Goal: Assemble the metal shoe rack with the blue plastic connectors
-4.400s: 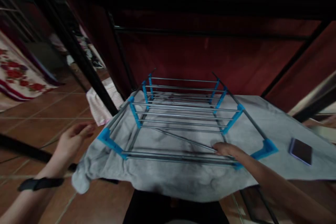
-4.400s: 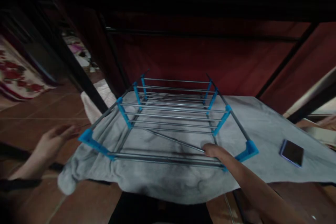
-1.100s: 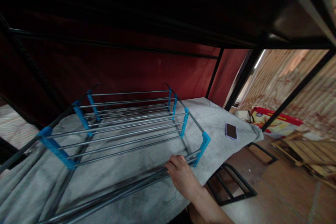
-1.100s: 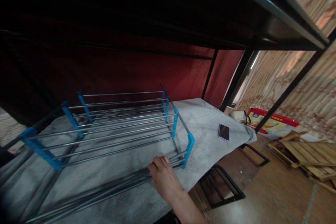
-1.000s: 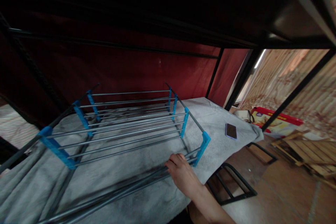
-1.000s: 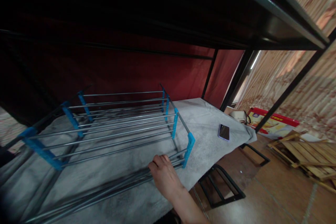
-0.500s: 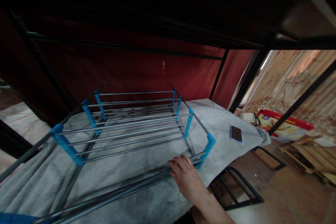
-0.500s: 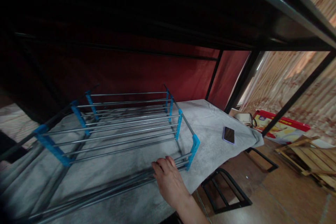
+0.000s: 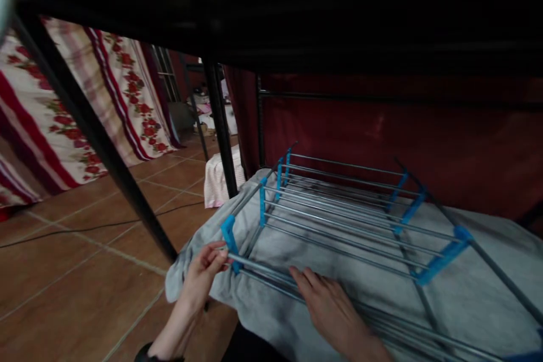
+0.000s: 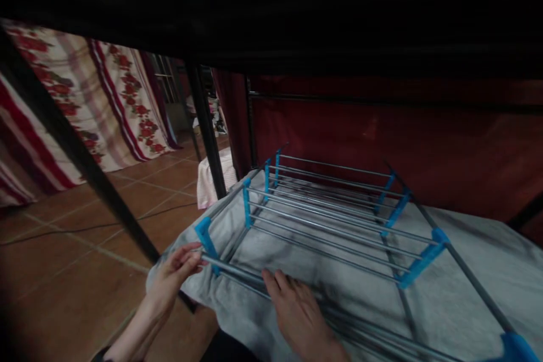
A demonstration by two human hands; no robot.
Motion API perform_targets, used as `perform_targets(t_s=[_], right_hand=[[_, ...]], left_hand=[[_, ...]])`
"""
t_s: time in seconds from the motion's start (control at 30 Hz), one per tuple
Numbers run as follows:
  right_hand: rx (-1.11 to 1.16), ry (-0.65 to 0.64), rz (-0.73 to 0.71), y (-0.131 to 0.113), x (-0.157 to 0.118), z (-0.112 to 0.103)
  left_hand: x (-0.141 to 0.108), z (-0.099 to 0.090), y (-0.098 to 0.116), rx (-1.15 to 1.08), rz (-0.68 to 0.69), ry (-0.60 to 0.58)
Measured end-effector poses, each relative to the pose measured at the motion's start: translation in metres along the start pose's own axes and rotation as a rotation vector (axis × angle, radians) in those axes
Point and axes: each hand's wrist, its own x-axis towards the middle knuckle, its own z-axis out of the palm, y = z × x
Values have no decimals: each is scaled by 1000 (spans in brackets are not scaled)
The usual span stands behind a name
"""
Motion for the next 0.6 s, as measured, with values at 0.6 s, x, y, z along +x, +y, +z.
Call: perform_targets(t_s=[0.6], right_hand=[[8,-12,-36,8,13,12]], left_hand=[[41,39,-18,-103,130,-63]])
